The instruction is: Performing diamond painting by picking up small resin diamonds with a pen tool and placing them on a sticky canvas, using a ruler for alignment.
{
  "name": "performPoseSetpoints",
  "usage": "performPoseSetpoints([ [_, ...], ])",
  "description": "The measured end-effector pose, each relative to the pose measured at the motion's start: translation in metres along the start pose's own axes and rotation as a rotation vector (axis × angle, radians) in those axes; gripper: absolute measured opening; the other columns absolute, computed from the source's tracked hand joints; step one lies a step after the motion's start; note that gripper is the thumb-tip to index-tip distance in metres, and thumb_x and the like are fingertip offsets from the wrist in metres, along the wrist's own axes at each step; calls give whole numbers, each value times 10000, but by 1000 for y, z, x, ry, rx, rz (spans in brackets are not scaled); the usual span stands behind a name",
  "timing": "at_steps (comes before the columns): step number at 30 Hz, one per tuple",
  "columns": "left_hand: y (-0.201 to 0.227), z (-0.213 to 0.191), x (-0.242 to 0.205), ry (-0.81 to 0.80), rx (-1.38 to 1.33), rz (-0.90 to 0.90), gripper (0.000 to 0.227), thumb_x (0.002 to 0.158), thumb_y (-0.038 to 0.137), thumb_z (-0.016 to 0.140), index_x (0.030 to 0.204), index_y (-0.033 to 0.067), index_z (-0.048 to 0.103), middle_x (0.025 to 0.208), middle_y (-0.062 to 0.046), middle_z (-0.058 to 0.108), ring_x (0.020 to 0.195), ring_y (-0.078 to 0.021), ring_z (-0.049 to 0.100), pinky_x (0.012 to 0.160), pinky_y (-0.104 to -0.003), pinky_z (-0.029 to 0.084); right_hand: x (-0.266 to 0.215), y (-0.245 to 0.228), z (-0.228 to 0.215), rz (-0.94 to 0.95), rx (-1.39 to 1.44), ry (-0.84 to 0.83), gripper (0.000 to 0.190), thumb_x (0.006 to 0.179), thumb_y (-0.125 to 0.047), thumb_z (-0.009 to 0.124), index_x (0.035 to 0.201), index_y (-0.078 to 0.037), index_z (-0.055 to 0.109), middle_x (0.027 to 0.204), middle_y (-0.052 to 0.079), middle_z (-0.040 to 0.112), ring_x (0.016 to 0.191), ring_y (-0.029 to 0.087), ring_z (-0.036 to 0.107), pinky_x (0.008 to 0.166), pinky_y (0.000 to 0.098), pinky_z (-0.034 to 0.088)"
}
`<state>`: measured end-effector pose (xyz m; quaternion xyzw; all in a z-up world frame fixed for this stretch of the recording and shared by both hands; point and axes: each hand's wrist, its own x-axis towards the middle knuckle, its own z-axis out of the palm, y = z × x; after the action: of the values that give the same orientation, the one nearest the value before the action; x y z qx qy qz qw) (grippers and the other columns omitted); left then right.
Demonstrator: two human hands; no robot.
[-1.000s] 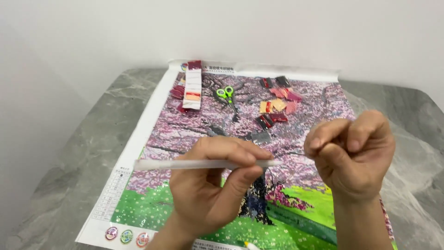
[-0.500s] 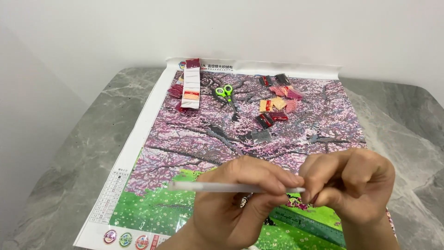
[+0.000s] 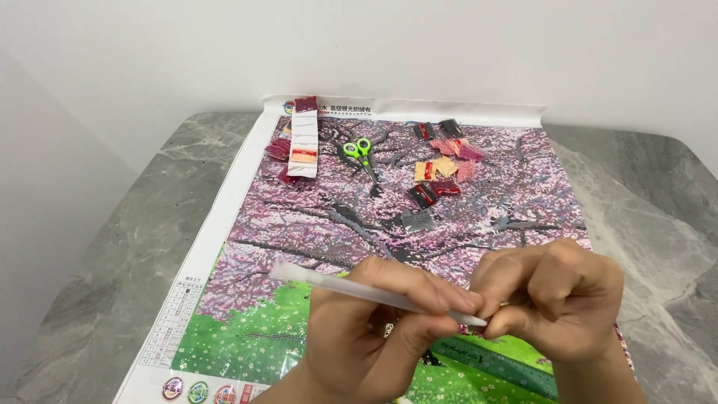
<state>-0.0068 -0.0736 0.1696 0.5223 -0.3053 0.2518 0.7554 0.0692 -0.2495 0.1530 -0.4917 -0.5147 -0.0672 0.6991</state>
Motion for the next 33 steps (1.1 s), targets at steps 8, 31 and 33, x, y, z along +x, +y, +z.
performPoseSetpoints([
  [8,3,-1,3,-55,190,17,58,913,-15,598,888,-39,550,862,-127,595,835,-272,737,789,-355,675,6,-4,2,4,-35,-37,384,752,-41,722,710,-148,356,681,129,695,505,215,645,517,321,534],
  [31,3,-7,2,-60,-196,-240,104,972,62,581,1000,17,491,924,-158,654,969,-318,705,896,-423,620,5,1,0,-38,71,-54,326,766,-4,738,719,-135,443,768,132,713,606,198,696,575,308,589],
  [33,2,-7,3,-48,-196,-254,115,967,69,594,997,17,496,916,-158,666,952,-305,711,873,-409,633,5,0,0,-35,66,-49,324,760,-4,740,717,-133,446,756,132,711,600,202,695,576,309,585],
])
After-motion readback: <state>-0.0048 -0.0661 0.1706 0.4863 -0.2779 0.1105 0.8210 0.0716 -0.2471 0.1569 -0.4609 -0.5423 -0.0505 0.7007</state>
